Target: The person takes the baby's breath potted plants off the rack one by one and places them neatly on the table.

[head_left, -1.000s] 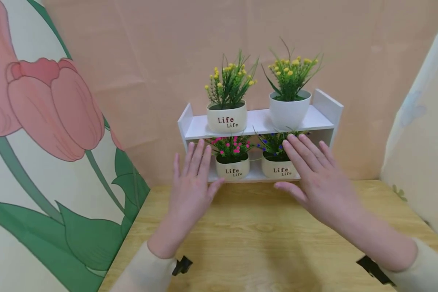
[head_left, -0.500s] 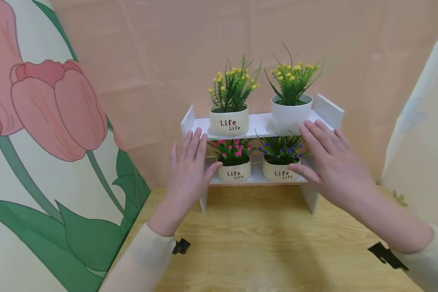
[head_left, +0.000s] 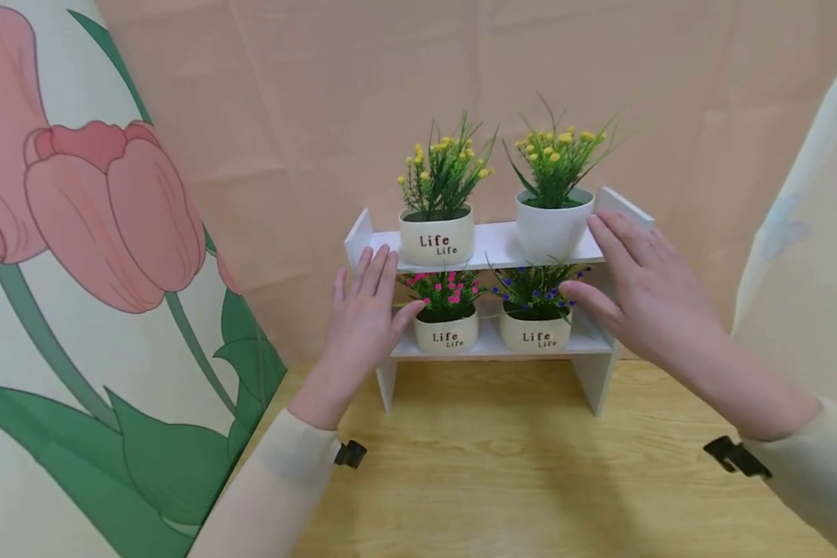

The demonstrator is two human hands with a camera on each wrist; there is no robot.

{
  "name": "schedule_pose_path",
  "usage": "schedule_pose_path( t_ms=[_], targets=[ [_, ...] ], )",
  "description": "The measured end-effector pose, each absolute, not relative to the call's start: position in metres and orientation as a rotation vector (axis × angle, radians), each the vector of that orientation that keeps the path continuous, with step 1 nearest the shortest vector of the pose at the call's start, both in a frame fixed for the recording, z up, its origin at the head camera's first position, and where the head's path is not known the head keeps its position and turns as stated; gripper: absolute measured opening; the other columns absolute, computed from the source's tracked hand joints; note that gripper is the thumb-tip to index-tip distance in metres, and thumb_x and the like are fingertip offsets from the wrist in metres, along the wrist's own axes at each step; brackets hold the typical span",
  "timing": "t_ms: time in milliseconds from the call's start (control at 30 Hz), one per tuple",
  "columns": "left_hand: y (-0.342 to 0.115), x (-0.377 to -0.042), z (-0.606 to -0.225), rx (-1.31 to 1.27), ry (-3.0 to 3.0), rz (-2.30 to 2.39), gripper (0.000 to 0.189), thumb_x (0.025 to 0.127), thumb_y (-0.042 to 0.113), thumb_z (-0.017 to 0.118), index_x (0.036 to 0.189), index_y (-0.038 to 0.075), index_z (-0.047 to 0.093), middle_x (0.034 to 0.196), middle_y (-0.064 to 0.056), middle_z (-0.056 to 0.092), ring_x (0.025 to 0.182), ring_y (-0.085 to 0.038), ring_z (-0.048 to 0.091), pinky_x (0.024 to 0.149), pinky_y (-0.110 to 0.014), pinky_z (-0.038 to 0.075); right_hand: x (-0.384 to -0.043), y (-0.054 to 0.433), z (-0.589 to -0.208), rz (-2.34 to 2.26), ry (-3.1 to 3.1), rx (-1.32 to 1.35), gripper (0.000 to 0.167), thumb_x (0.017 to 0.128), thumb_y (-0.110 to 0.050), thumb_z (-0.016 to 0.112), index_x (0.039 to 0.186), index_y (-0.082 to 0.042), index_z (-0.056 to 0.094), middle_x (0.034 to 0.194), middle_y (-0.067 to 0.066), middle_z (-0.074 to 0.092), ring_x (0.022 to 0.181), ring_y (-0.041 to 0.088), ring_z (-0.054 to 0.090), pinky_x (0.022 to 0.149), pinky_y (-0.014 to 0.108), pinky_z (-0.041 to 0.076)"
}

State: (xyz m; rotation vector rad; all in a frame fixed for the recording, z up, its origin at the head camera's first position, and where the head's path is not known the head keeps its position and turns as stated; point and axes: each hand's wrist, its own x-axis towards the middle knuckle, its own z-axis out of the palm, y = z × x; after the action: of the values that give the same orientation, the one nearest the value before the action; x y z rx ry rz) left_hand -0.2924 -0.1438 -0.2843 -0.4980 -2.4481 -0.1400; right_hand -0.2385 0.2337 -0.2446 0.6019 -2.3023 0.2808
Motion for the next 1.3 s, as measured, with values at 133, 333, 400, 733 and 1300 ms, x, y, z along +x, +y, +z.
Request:
schedule_pose_path(
  t_ms=[133, 333, 400, 733, 1300],
  targets=[
    [-0.144, -0.296, -0.285, -0.494, -2.476, -0.166, 0.090, 0.110, 0.064, 0.055, 0.175, 0.008, 0.026, 0.181, -0.012, 0.028, 0.169, -0.031, 0.014, 0.135, -0.062, 0.012, -0.244, 0.234, -0.241, 0.301, -2.325, 0.580, 0.095, 0.104, -0.039, 0.079, 0.173, -0.001, 0.027, 0.179, 0.020, 0.027, 0.161, 0.050, 0.028, 0.135, 0.059, 0.017],
    [-0.146, -0.302, -0.286, -0.493, -2.510, -0.201, 0.089, 0.111, 0.063, 0.054, 0.175, 0.007, 0.026, 0.181, -0.013, 0.027, 0.170, -0.031, 0.013, 0.135, -0.061, 0.011, -0.252, 0.234, -0.235, 0.373, -2.416, 0.483, 0.094, 0.109, -0.049, 0.069, 0.176, -0.005, 0.019, 0.183, 0.013, 0.017, 0.162, 0.051, 0.024, 0.129, 0.070, 0.024],
    [-0.147, -0.304, -0.287, -0.496, -2.519, -0.219, 0.089, 0.111, 0.063, 0.054, 0.175, 0.007, 0.027, 0.181, -0.013, 0.027, 0.170, -0.031, 0.012, 0.135, -0.060, 0.010, -0.255, 0.233, -0.233, 0.398, -2.438, 0.455, 0.095, 0.110, -0.052, 0.065, 0.177, -0.008, 0.015, 0.184, 0.014, 0.015, 0.163, 0.051, 0.023, 0.126, 0.073, 0.026],
    [-0.150, -0.308, -0.290, -0.498, -2.543, -0.252, 0.088, 0.112, 0.062, 0.053, 0.174, 0.005, 0.028, 0.180, -0.015, 0.028, 0.170, -0.031, 0.011, 0.136, -0.058, 0.010, -0.267, 0.233, -0.228, 0.544, -2.503, 0.392, 0.098, 0.111, -0.056, 0.061, 0.178, -0.009, 0.006, 0.181, 0.026, 0.011, 0.163, 0.055, 0.018, 0.123, 0.079, 0.022],
    [-0.150, -0.318, -0.303, -0.545, -2.475, -0.321, 0.090, 0.109, 0.057, 0.064, 0.170, -0.001, 0.032, 0.173, -0.023, 0.036, 0.165, -0.039, 0.023, 0.136, -0.049, 0.016, -0.290, 0.233, -0.219, 0.897, -2.539, 0.355, 0.109, 0.108, -0.058, 0.066, 0.176, -0.003, 0.001, 0.176, 0.037, 0.012, 0.157, 0.063, 0.021, 0.119, 0.085, 0.023]
  ],
)
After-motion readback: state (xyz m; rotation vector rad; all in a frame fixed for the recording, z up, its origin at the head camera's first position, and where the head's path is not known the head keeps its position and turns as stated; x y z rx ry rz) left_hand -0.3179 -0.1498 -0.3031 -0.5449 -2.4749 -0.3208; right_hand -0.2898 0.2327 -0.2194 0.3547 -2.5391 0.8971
